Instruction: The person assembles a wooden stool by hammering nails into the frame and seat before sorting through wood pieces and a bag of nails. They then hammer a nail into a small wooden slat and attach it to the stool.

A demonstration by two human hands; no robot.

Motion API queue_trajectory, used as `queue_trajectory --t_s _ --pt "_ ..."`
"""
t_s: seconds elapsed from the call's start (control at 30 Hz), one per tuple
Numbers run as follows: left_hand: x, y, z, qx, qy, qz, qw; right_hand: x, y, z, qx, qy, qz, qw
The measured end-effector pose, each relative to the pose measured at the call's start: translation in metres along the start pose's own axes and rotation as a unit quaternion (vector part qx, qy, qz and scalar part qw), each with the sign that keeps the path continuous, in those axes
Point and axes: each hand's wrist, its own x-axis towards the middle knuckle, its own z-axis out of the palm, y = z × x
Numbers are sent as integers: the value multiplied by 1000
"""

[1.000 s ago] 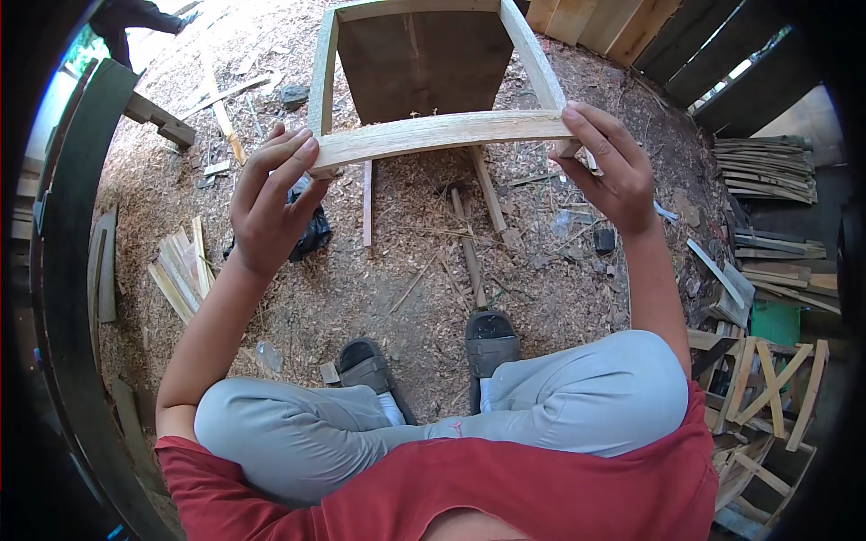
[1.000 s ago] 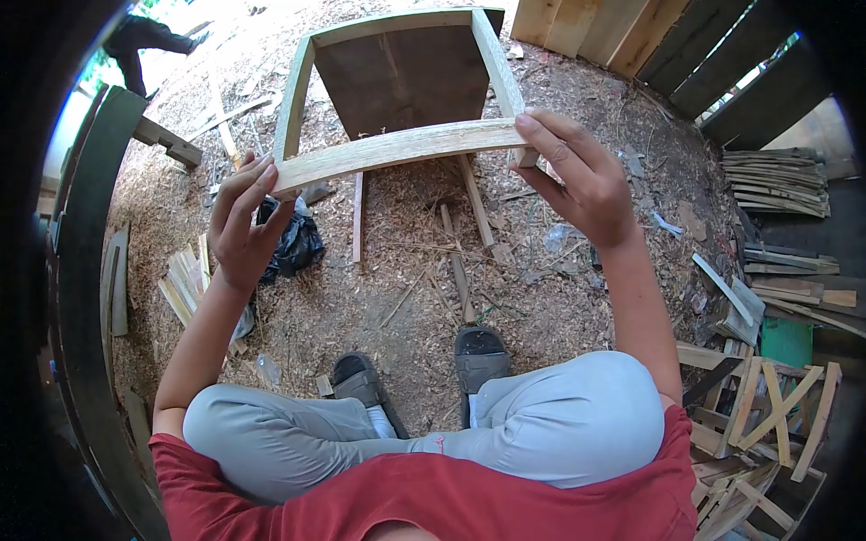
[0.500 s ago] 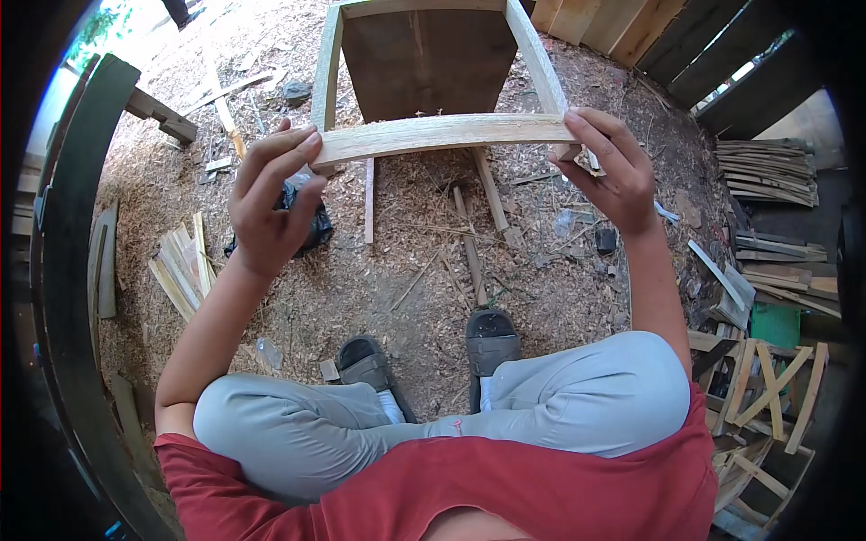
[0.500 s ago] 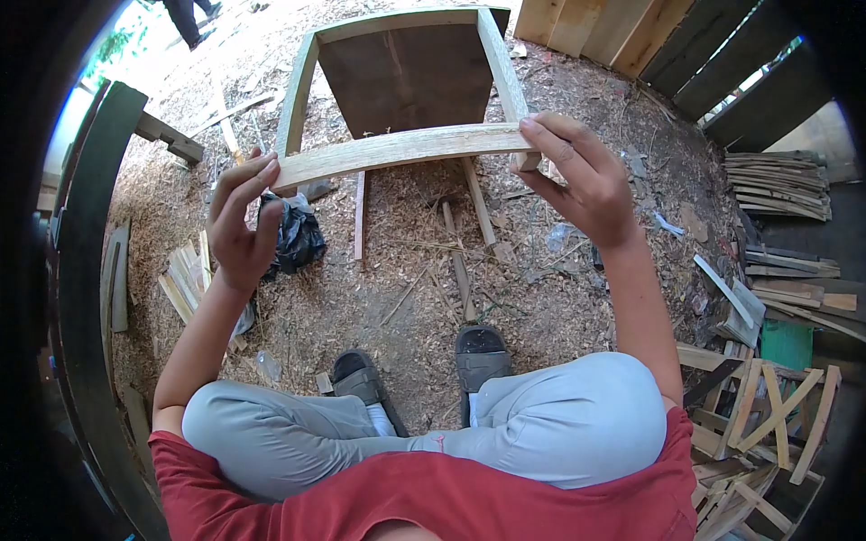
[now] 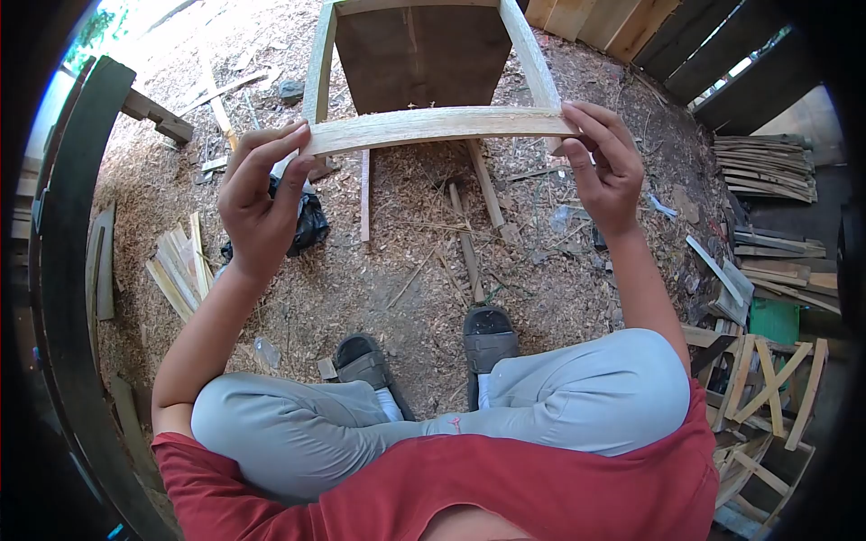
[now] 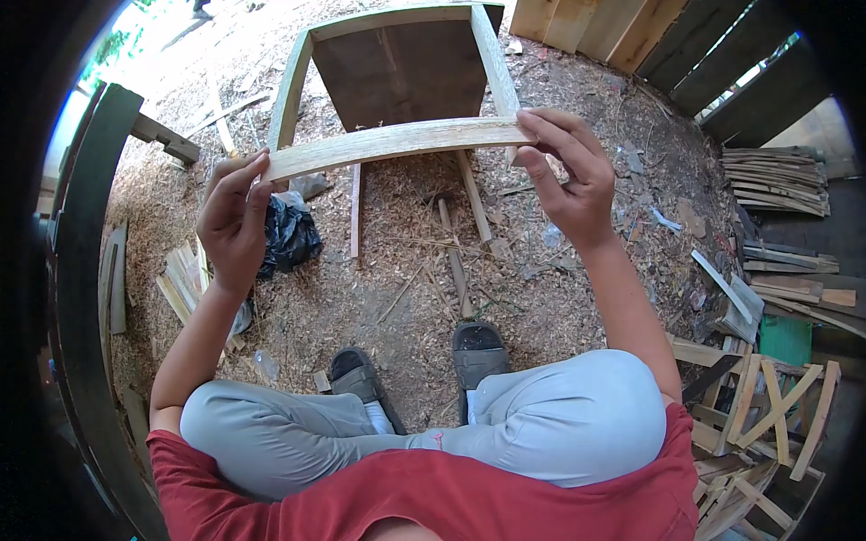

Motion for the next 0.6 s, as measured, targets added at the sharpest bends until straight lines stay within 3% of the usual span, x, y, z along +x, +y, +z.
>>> queue_trajectory --t_s 0.33,0.6 --pt "-2 -3 4 -21 5 34 999 -8 2 2 73 22 -7 997" --pt "-4 -7 -2 0 -12 29 1000 -13 6 6 37 39 -28 998"
